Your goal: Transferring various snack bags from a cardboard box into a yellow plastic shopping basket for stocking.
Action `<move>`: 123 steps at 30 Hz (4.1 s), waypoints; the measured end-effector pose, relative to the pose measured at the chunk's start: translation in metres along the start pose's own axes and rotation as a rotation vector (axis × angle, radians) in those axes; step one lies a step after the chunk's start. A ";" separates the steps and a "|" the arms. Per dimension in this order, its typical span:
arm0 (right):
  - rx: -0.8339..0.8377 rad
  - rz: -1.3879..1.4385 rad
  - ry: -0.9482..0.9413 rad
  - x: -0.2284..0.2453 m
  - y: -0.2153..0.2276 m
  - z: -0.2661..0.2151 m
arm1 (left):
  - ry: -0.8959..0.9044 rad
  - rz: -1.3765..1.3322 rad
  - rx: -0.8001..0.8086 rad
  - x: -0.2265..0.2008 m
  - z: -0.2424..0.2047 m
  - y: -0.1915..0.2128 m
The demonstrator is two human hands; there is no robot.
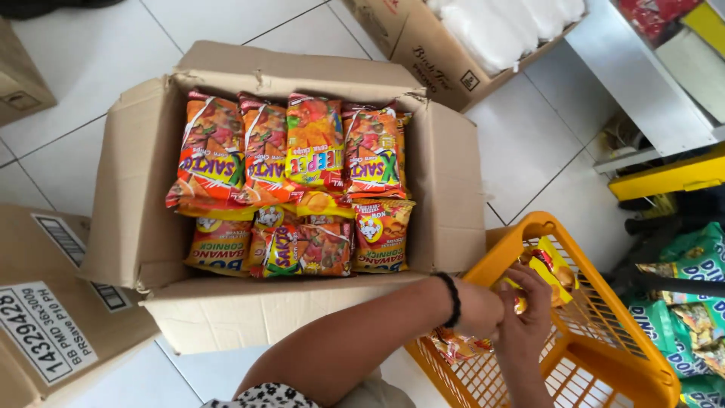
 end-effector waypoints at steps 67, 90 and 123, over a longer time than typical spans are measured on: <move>0.368 0.506 -0.303 0.009 -0.186 0.020 | 1.301 0.726 -0.348 -0.002 -0.430 0.078; 0.715 -0.066 0.260 0.078 -0.162 -0.029 | 0.646 0.117 -0.890 0.145 -0.230 0.183; 0.512 0.804 -0.414 0.039 -0.164 -0.006 | 0.156 -0.152 -1.312 -0.003 -0.233 0.195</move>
Point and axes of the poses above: each hand's wrist, its own z-axis towards the middle knuckle, its own y-axis out of the back of the hand, x = y × z, the point moved 6 cm from there along z, towards the middle knuckle
